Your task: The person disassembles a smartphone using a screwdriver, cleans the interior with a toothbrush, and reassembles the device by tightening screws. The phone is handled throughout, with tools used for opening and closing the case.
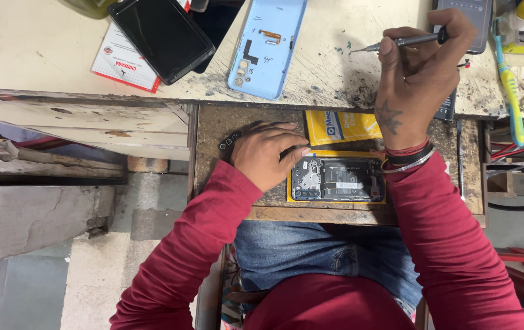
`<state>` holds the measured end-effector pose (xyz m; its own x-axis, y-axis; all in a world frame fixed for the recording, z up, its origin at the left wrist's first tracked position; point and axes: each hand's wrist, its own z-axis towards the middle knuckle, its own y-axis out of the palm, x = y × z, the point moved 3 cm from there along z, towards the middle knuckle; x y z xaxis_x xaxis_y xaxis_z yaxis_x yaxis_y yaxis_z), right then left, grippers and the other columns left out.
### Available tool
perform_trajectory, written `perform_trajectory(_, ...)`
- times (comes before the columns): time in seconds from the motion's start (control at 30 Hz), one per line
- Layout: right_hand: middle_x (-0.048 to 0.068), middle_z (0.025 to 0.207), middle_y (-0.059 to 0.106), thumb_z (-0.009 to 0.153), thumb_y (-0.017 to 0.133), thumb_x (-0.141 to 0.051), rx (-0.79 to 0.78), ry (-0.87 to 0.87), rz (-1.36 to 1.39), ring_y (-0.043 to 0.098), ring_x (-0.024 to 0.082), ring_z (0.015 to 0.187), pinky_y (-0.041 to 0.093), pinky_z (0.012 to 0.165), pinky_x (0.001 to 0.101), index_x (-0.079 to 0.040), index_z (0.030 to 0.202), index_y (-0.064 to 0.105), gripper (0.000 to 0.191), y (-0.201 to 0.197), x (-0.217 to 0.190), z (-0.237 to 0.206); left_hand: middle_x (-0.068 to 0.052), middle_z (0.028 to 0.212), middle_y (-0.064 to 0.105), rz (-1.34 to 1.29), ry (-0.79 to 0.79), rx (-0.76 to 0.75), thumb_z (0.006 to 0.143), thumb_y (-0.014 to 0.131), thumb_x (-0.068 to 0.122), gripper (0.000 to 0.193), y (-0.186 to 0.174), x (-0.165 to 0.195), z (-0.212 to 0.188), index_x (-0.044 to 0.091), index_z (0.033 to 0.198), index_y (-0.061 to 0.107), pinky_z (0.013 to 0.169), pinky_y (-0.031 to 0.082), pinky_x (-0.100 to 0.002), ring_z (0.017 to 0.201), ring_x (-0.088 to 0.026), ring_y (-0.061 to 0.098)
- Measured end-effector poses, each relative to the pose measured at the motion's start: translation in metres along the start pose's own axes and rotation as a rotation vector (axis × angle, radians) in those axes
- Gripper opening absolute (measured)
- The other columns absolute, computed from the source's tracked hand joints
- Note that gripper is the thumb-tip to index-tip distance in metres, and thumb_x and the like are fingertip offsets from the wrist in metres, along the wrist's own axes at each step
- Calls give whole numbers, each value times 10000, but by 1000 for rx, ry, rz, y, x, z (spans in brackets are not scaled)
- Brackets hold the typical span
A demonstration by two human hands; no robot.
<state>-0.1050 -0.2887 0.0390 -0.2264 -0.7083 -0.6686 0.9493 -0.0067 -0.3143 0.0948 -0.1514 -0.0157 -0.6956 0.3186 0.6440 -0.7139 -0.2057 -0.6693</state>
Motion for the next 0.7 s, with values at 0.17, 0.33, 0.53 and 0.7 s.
perform_trajectory(0.17,193,1172,768,1240,679,15,1,-4,51,687,131,1037,536,928,206,-69,1424,290,439,-2,-10,-1,-53,1073,791,9,-15,6,938,729,335,214,0,0,0,145,1007,797,963,556,-391,1148,-235,717)
perform_trajectory(0.33,197,1143,704,1218,681,44,-28,64,218,698,180,1063,547,943,252,-83,1427,269,479,-12,-32,-19,-120,1152,765,-26,-68,77,909,763,385,311,-6,2,1,143,1104,781,851,603,-383,1045,-268,748)
perform_trajectory(0.53,201,1159,705,1152,684,41,-182,168,289,732,200,1083,589,920,248,-80,1368,270,482,-10,-47,-61,-83,1111,787,-191,-168,99,846,827,375,448,-11,4,0,131,1210,733,773,620,-325,964,-230,786)
perform_trajectory(0.7,214,1141,690,1109,668,68,-251,193,318,719,206,1074,592,957,271,-60,1339,275,473,4,-43,-76,-109,1129,773,-202,-49,168,853,849,308,349,-11,5,-2,118,1135,774,848,632,-342,1013,-249,776)
